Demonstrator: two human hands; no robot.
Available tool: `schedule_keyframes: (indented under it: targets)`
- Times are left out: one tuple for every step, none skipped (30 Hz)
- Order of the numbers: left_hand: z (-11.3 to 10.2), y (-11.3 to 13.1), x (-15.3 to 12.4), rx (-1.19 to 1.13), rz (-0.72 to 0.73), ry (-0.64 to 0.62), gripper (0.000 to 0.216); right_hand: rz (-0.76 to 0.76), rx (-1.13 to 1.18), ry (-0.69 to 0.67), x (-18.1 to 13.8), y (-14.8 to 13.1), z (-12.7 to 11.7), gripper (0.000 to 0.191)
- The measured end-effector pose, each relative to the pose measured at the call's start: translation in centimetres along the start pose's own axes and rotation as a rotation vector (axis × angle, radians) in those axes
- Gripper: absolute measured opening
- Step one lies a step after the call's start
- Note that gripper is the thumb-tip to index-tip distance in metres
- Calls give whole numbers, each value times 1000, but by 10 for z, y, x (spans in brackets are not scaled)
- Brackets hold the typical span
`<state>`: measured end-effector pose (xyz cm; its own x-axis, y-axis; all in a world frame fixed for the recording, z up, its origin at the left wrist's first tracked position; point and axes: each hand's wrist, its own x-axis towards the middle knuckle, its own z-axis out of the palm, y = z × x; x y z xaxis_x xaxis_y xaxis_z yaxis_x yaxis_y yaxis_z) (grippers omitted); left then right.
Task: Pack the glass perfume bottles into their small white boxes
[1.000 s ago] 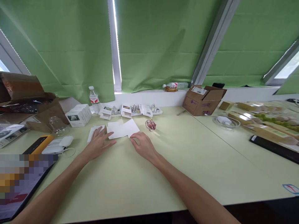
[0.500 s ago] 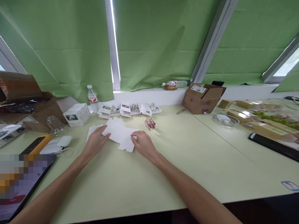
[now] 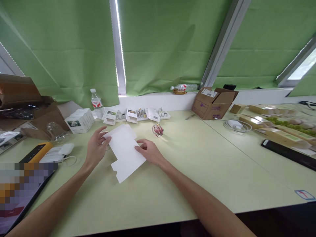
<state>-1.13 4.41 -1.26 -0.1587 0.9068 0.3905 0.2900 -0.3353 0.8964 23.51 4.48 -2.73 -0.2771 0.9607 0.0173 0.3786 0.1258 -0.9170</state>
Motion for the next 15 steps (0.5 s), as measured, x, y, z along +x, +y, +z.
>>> schedule_keyframes:
  targets:
    - [0, 1, 0, -44, -27, -2, 55, 45, 78, -53, 0, -1, 0, 35]
    - [0, 2, 1, -84, -61, -8, 57, 79, 149, -88, -1, -1, 0, 32]
    - [0, 3, 1, -125, -100, -23, 58, 99, 208, -101, -1, -2, 0, 29]
    - [0, 4, 1, -168, -140, -47, 58, 107, 257, -94, -1, -2, 0, 27]
    - [0, 5, 1, -210, -178, -77, 57, 107, 299, -77, -1, -2, 0, 26]
    - [0, 6, 1, -246, -215, -110, 55, 104, 333, -54, -1, -3, 0, 26]
    - [1, 8, 0, -269, -249, -147, 53, 101, 359, -32, 0, -3, 0, 26]
    - [1, 9, -1, -274, -283, -186, 51, 97, 380, -15, 0, -3, 0, 26]
    - [2, 11, -2, -258, -316, -230, 49, 93, 396, 0, 1, -3, 0, 26]
    - [2, 12, -3, -228, -346, -277, 47, 90, 413, 14, 2, -3, -1, 26]
    - [3, 14, -5, -189, -372, -327, 45, 88, 427, 28, 3, -3, -2, 26]
    - [4, 15, -7, -156, -390, -379, 43, 86, 438, 40, 3, -2, -2, 26]
    - [6, 16, -9, -130, -400, -433, 42, 84, 449, 51, 4, -2, -3, 26]
    - [7, 17, -11, -118, -402, -487, 42, 81, 458, 59, 5, -2, -3, 27]
    - [8, 18, -14, -117, -396, -520, 42, 78, 465, 64, 5, -2, -4, 27]
